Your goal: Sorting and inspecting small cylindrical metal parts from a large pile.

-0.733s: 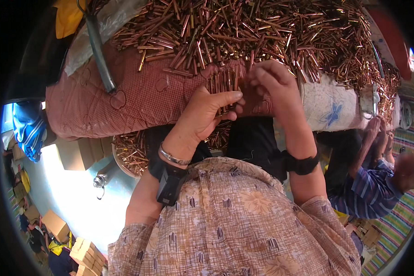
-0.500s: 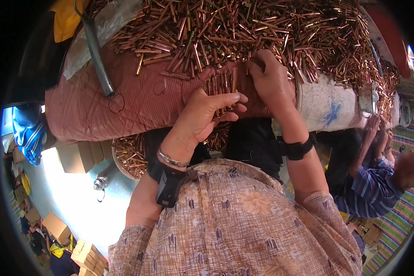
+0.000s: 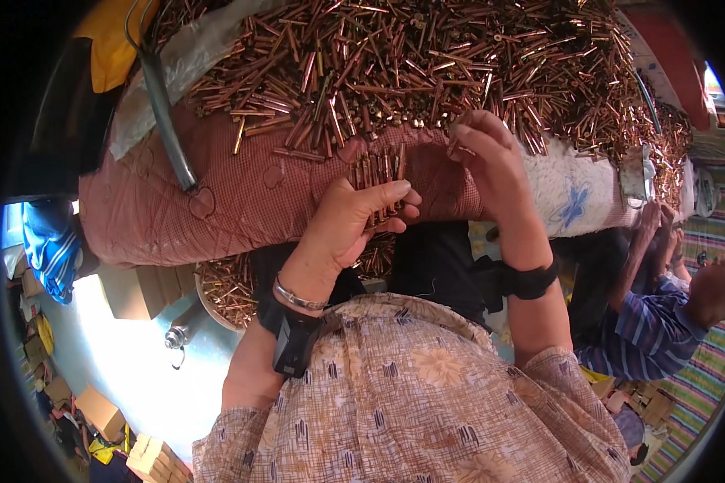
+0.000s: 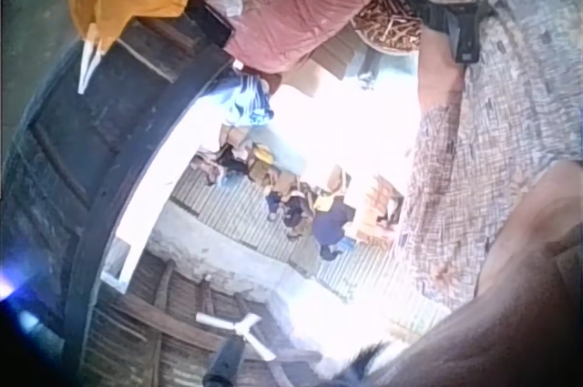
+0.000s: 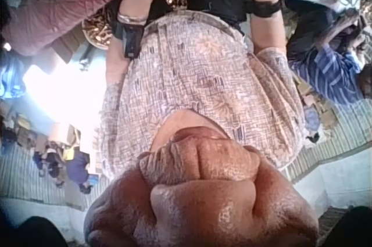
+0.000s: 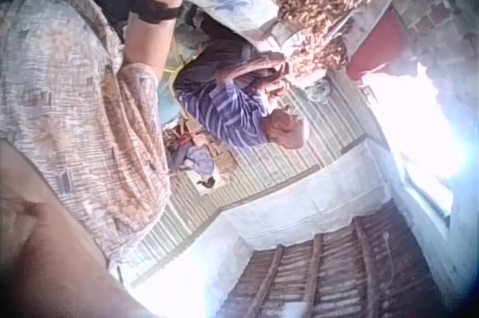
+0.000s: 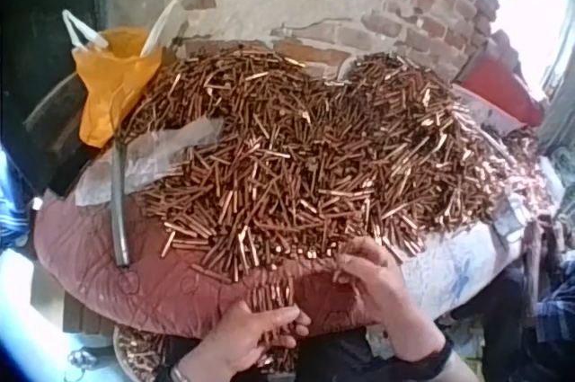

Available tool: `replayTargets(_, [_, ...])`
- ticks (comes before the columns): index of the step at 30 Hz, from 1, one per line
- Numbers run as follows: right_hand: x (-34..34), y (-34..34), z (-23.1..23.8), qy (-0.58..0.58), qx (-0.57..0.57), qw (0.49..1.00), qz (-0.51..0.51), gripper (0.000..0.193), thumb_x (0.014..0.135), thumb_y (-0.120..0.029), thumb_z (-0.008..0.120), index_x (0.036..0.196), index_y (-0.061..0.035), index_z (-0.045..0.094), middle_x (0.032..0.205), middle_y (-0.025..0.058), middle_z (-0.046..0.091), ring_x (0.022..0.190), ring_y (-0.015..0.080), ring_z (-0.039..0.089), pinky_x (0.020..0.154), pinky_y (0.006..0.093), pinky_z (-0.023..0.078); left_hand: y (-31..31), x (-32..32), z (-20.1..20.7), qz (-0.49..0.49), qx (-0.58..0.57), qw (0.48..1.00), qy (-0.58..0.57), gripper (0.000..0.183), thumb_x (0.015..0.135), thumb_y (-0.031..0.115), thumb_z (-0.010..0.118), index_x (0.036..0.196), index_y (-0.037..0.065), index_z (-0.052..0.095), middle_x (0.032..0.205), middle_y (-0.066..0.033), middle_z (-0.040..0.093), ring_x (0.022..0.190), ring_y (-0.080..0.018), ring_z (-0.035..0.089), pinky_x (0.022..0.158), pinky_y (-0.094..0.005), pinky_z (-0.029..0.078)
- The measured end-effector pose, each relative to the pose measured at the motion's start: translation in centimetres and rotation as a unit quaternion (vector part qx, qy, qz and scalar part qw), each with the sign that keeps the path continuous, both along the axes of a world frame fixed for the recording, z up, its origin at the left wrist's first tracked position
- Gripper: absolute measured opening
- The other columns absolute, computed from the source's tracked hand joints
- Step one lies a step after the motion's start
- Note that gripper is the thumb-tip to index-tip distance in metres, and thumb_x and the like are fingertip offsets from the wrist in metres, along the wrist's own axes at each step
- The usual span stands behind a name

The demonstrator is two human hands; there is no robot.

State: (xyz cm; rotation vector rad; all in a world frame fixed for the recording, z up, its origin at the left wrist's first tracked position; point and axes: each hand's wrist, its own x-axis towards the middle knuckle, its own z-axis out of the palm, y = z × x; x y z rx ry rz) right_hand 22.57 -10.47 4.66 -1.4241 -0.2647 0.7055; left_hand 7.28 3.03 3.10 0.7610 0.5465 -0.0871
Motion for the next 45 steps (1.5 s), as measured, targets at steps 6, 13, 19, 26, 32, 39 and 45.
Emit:
replayTargets(6, [2.8, 0.7, 0.4, 0.051, 0.123, 0.991, -0.002, 0.011, 0.08, -0.002, 0.049, 0.091, -0.0018, 0.051, 0.083, 0.0068, 0.055, 0.078, 0.0196, 0.058, 0.071, 0.0318, 0.048, 0.2, 0.0, -0.9, -0.004, -0.008, 0.999, -0.038, 0.022, 0.079, 0.013, 0.063, 0.097, 0.001, 0.058, 0.08, -0.0092, 0.064, 0.07, -0.0167, 0.063, 0.054, -0.0238, 0.05])
replayTargets(13, [5.4, 2.4, 1.1, -0.149, -0.063, 0.986, -0.043, 0.014, 0.077, -0.003, 0.054, 0.091, -0.0016, 0.054, 0.081, 0.0039, 0.056, 0.07, 0.0109, 0.05, 0.062, 0.0225, 0.039, 0.1, 0.2, 1.0, 0.023, -0.022, 0.999, 0.008, 0.019, 0.079, 0.011, 0.062, 0.095, 0.003, 0.056, 0.085, -0.0099, 0.064, 0.072, -0.0152, 0.062, 0.055, -0.0225, 0.05])
replayTargets(19, [8.6, 4.4, 0.0, -0.496, -0.205, 0.839, -0.089, 0.017, 0.08, -0.01, 0.055, 0.093, 0.0006, 0.055, 0.078, 0.0163, 0.061, 0.068, 0.0272, 0.059, 0.062, 0.0362, 0.045, 0.3, 0.2, 0.6, 0.031, -0.038, 0.999, 0.006, 0.018, 0.079, 0.009, 0.061, 0.095, 0.003, 0.056, 0.083, -0.0092, 0.063, 0.072, -0.0144, 0.06, 0.05, -0.02, 0.048])
replayTargets(26, [10.6, 6.0, 0.1, -0.578, -0.301, 0.756, -0.06, 0.016, 0.08, -0.014, 0.053, 0.091, -0.0025, 0.057, 0.091, 0.0186, 0.058, 0.086, 0.0385, 0.054, 0.074, 0.0433, 0.044, 0.4, 0.3, -0.7, 0.022, -0.092, 0.994, -0.055, 0.019, 0.079, 0.008, 0.061, 0.095, 0.0, 0.054, 0.072, -0.0073, 0.058, 0.062, -0.014, 0.055, 0.045, -0.0216, 0.04])
replayTargets(32, [11.0, 7.7, -0.1, -0.565, -0.317, 0.761, -0.028, 0.021, 0.078, -0.017, 0.056, 0.093, -0.0032, 0.058, 0.096, 0.0183, 0.057, 0.089, 0.0378, 0.054, 0.077, 0.0427, 0.044, 0.5, 0.5, -0.8, 0.024, -0.11, 0.991, -0.073, 0.018, 0.079, 0.007, 0.061, 0.095, 0.0, 0.055, 0.07, -0.0059, 0.056, 0.06, -0.0124, 0.053, 0.043, -0.0204, 0.039])
replayTargets(39, [10.5, 9.9, 0.0, -0.578, -0.412, 0.704, 0.006, 0.032, 0.076, -0.03, 0.062, 0.094, -0.0034, 0.059, 0.096, 0.0183, 0.057, 0.088, 0.0374, 0.055, 0.074, 0.0437, 0.043, 0.4, 0.4, -0.5, 0.034, -0.105, 0.992, -0.057, 0.015, 0.078, 0.006, 0.062, 0.091, 0.001, 0.057, 0.069, -0.0041, 0.057, 0.06, -0.0116, 0.055, 0.042, -0.0204, 0.041])
replayTargets(45, [10.7, 10.5, 1.0, -0.548, -0.448, 0.706, 0.034, 0.032, 0.074, -0.029, 0.063, 0.09, -0.0019, 0.059, 0.094, 0.0185, 0.059, 0.091, 0.0361, 0.056, 0.076, 0.044, 0.046, 0.5, 0.5, -0.4, 0.036, -0.123, 0.99, -0.057, 0.014, 0.078, 0.005, 0.062, 0.09, 0.002, 0.057, 0.07, -0.004, 0.057, 0.061, -0.0112, 0.055, 0.042, -0.0204, 0.041])
